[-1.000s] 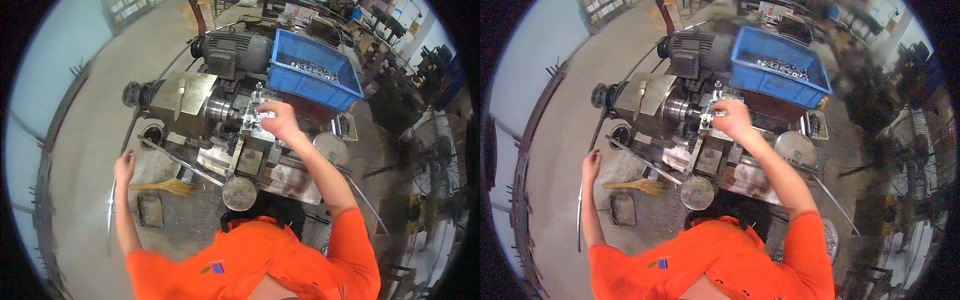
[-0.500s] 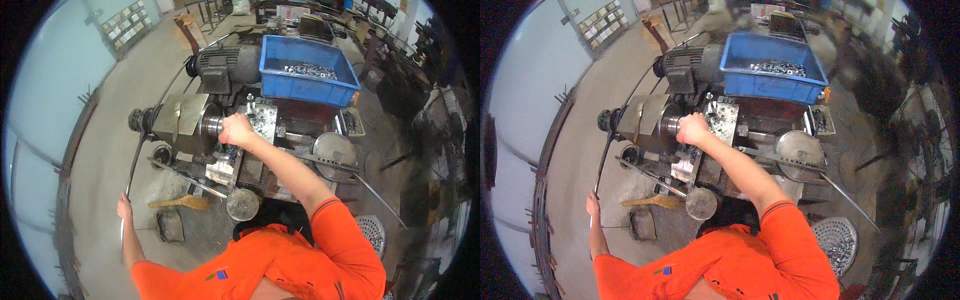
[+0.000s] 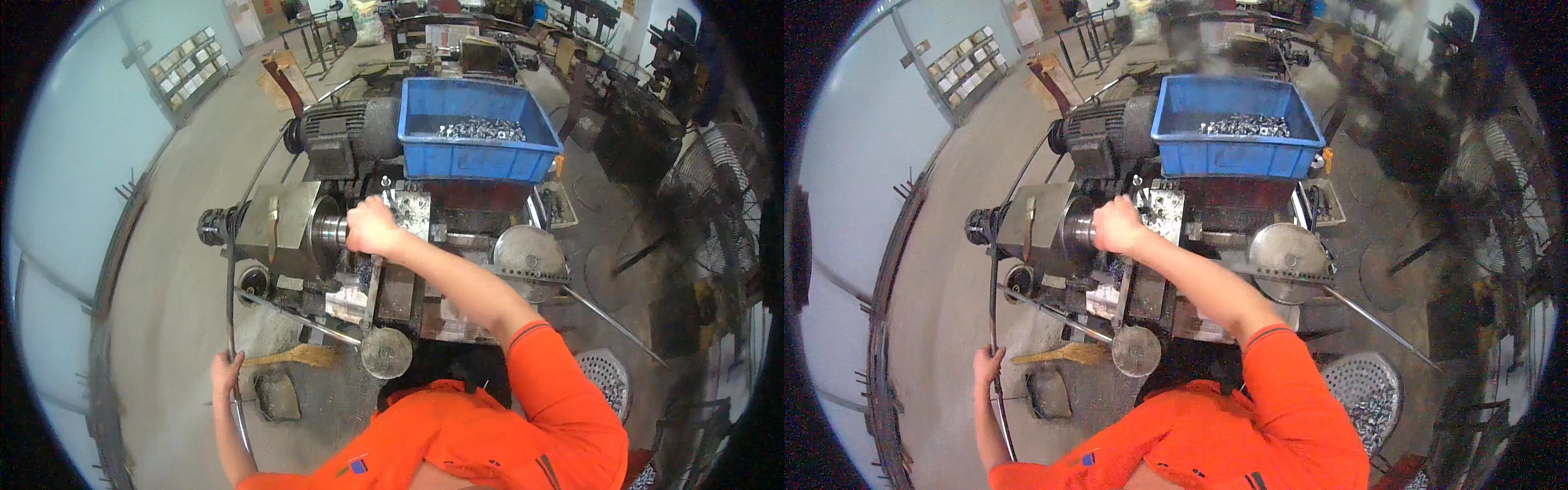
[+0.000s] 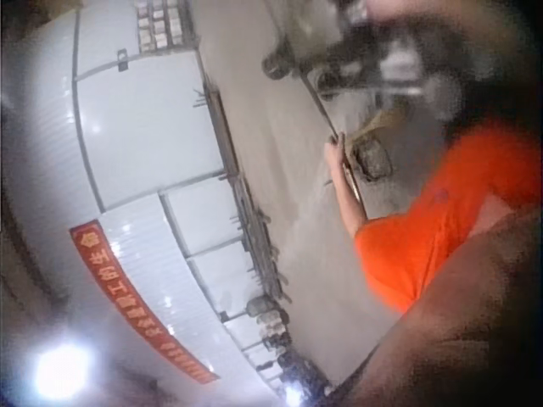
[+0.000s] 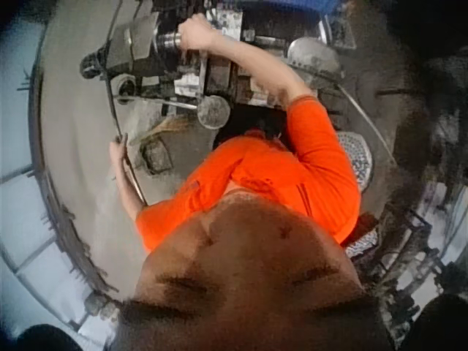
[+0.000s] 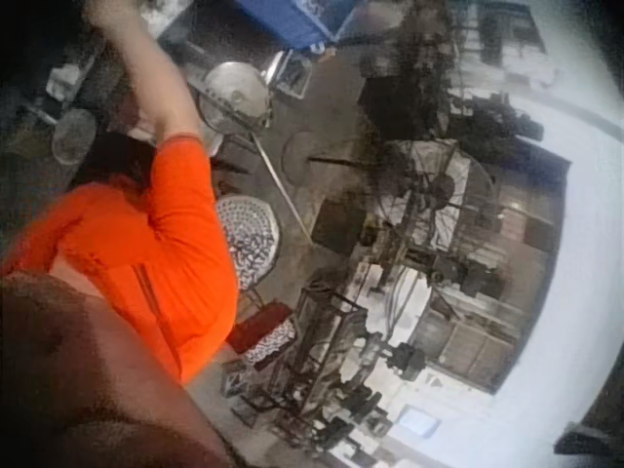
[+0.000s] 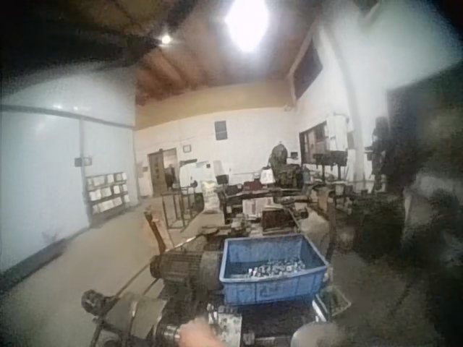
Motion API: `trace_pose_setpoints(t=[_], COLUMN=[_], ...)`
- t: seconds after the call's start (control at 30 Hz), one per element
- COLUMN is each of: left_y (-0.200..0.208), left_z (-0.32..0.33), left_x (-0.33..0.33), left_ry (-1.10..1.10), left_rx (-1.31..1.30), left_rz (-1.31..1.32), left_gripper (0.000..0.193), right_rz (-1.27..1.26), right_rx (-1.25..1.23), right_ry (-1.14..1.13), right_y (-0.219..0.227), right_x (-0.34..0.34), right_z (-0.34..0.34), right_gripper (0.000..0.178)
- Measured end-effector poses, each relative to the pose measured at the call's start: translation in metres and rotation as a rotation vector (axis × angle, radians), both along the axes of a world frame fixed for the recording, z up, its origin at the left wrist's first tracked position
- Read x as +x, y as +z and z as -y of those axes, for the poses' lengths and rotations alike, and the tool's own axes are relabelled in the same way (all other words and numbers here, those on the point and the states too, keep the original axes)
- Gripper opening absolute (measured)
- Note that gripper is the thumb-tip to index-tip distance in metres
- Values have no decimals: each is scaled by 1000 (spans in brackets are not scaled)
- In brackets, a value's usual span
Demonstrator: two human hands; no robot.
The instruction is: The person operates a metal turning machine, repeatedly inserting small metal pieces into the chuck, activating the machine with a lever, and collecting the finished parts into a blue bin. The process is repeated continuously throughout the clip.
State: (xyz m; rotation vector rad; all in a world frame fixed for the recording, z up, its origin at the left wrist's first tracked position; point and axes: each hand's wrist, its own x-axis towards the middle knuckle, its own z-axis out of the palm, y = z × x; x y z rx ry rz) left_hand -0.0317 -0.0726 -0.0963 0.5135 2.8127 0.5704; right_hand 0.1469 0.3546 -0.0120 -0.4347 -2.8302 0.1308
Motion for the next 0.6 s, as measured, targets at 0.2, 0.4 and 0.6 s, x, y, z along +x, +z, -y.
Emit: trace_pose_setpoints(t=[0.2, 0.4, 0.6], left_y=[-34, -30, -59], left_z=[9, -13, 8], left_x=[-37, -33, -48], left_ry=[-53, -26, 50], left_rx=[496, 682, 781], left_rz=[346, 344, 407], left_gripper=[21, 26, 28], right_rz=[-51, -343, -348], right_rx=[-44, 29, -192], right_ry=[-306, -538, -477], right_y=[60, 38, 2], right_x=[45, 103, 259], right_z=[-93, -134, -95], right_gripper=[26, 48, 49])
